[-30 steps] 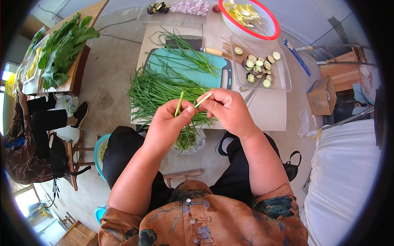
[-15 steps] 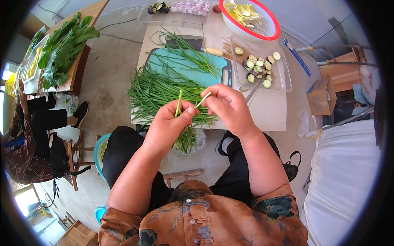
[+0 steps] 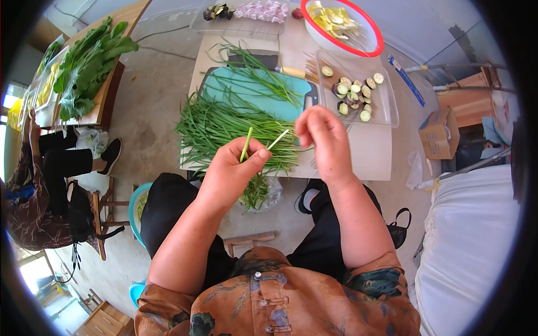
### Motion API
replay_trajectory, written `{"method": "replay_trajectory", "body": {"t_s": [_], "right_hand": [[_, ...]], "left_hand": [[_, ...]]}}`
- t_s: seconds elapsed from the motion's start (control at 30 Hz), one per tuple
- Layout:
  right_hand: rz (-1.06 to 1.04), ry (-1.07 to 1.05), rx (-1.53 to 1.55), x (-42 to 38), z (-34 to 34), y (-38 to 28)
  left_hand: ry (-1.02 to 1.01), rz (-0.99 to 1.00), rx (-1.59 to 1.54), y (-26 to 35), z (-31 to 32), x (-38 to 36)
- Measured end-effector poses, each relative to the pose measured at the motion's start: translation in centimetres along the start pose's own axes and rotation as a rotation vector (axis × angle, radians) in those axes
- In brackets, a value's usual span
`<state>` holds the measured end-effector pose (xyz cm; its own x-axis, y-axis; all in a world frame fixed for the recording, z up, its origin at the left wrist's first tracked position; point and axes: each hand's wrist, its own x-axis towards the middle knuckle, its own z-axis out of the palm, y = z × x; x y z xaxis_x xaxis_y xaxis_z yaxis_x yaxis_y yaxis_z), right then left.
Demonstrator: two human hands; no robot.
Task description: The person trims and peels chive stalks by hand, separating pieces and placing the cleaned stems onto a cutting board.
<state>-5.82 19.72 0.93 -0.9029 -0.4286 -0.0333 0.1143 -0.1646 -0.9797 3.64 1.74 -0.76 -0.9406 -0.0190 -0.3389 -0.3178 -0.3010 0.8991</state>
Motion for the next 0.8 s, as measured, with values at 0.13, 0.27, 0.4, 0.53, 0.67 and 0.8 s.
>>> {"method": "replay_trajectory", "body": {"t_s": [0.13,0.27,0.4,0.53,0.67,0.8], "right_hand": [[0.093,-0.149,-0.209,-0.8,1.5,0.2],[0.081,-0.055,-0.115,-0.4,0.8,0.9],[0.064,0.026,0.036,0.1,1.0,0.5],[0.147,-0.169,-0.196,-0.6,1.9,1.1],[0.155,-0.071,-0.071,-0.1,1.6,1.3],[0.109,0.104,0.219,0.8,0.1,1.1]], "left_hand": [[0.005,0.028,0.001,0.1,0.0,-0.1],[-0.015,0.050,0.002,0.2,0.3,0.1],[0.023,0.035,0.009,-0.1,0.2,0.1],[0.018,0.048,0.020,0.1,0.1,0.0],[0.020,0.052,0.099,0.1,0.3,-0.1],[0.014,0.036,0.076,0.1,0.0,0.0]]}}
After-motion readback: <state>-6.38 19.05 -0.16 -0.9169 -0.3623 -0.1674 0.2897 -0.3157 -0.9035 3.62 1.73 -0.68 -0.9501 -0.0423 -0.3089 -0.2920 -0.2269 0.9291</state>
